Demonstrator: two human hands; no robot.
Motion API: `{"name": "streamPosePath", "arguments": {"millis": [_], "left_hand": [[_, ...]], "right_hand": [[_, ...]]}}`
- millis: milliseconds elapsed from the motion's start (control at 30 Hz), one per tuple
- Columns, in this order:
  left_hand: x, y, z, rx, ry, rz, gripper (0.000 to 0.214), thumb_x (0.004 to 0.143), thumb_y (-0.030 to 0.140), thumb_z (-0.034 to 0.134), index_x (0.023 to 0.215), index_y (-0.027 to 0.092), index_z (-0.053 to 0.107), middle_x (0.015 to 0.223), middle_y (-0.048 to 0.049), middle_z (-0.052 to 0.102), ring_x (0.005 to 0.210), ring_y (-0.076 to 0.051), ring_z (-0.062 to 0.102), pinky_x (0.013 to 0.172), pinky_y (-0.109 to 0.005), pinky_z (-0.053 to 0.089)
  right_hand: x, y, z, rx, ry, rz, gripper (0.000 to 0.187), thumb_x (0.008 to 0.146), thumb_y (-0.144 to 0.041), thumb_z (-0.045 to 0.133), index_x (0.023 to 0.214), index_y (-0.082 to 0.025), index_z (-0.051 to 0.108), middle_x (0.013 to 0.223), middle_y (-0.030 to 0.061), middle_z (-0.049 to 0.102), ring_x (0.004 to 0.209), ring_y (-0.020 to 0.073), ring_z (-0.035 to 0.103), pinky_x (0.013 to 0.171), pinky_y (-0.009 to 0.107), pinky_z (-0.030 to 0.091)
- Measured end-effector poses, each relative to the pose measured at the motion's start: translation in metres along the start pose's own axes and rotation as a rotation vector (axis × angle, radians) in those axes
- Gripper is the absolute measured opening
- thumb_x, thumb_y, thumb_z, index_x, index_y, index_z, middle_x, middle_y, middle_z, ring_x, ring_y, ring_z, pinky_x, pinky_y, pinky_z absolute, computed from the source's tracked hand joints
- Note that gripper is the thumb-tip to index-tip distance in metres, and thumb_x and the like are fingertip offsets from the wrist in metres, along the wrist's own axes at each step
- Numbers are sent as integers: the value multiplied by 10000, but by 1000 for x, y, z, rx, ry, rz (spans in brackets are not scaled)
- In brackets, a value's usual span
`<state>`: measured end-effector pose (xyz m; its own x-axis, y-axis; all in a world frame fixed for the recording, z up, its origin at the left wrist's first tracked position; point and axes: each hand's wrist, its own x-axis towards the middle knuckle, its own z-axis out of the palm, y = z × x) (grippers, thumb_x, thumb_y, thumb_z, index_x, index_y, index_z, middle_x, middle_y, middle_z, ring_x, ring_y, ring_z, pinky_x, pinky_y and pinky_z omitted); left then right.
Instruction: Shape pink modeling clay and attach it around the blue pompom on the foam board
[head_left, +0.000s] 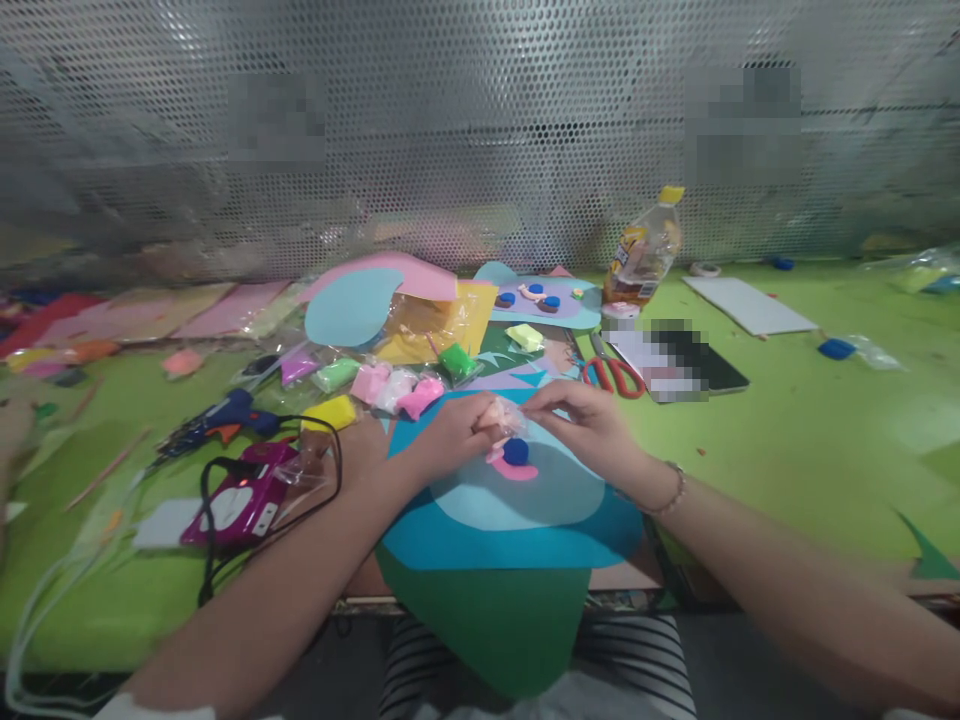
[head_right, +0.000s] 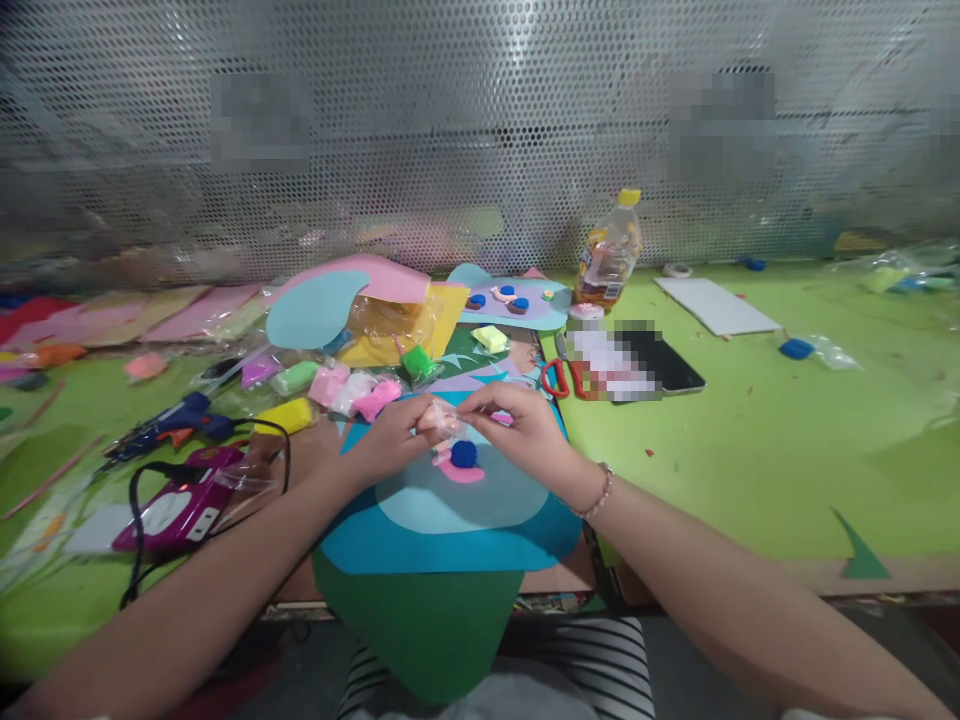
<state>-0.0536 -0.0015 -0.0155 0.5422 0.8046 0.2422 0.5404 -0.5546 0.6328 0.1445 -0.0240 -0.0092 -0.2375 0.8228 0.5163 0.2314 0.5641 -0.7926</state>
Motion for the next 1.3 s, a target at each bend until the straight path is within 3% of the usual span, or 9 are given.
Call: {"name": "streamPosePath", "arguments": {"millis": [167,300,433,567,733,900,1200,1300], "left_hand": [[0,2,-2,6,76,-20,282,780,283,494,614,193,284,594,46,363,579,-98,384,567,-234,317],[3,-5,-5,83,225,-129,356,797,323,507,603,200,236,559,54,317,555,-96,369,550,-235,299],[6,-22,-8,183,286,-205,347,806,357,510,609,201,271,553,50,353,560,-110,403,554,-249,294],[9,-33,-9,262,198,-179,277,827,341,495,641,195,350,628,18,461,640,-140,489,591,-263,331],[10,-36,-5,342,139,-105,125,872,285,437,860,180,502,859,-49,583,825,-188,563,719,-305,417],[8,-37,-3,348,179,-113,320,888,341,428,1153,167,474,1123,-99,572,1052,-231,540,867,-358,442],[8,-39,-4,341,174,-106,310,887,327,428,1147,169,488,1124,-97,573,1075,-236,533,904,-382,443],[8,-39,-4,333,174,-100,301,885,318,431,1136,165,496,1119,-96,574,1068,-230,534,904,-375,443]], "right_hand": [[0,-1,-1,-35,-18,-41,89,809,-264,610,796,-213,682,786,36,697,739,150,629,661,299,509],[2,2,-4,25,37,94,135,785,-319,637,745,-196,676,709,27,683,653,132,616,593,264,507],[4,1,-5,100,24,241,271,758,-404,640,612,-176,617,543,3,613,487,100,555,482,233,474],[6,0,-4,145,-55,346,387,729,-475,644,506,-171,555,438,-7,550,408,90,510,434,231,452],[6,3,0,268,-104,435,239,640,-394,739,658,-166,670,575,15,659,513,118,605,539,265,527],[7,8,0,241,-135,468,140,594,-273,775,667,-184,695,692,21,703,654,141,651,646,284,546],[5,14,3,353,-238,561,232,714,-315,678,912,-199,707,899,49,727,873,183,682,794,346,569],[4,13,3,310,-253,539,187,715,-292,678,872,-193,700,877,39,726,829,166,684,760,311,565]]}}
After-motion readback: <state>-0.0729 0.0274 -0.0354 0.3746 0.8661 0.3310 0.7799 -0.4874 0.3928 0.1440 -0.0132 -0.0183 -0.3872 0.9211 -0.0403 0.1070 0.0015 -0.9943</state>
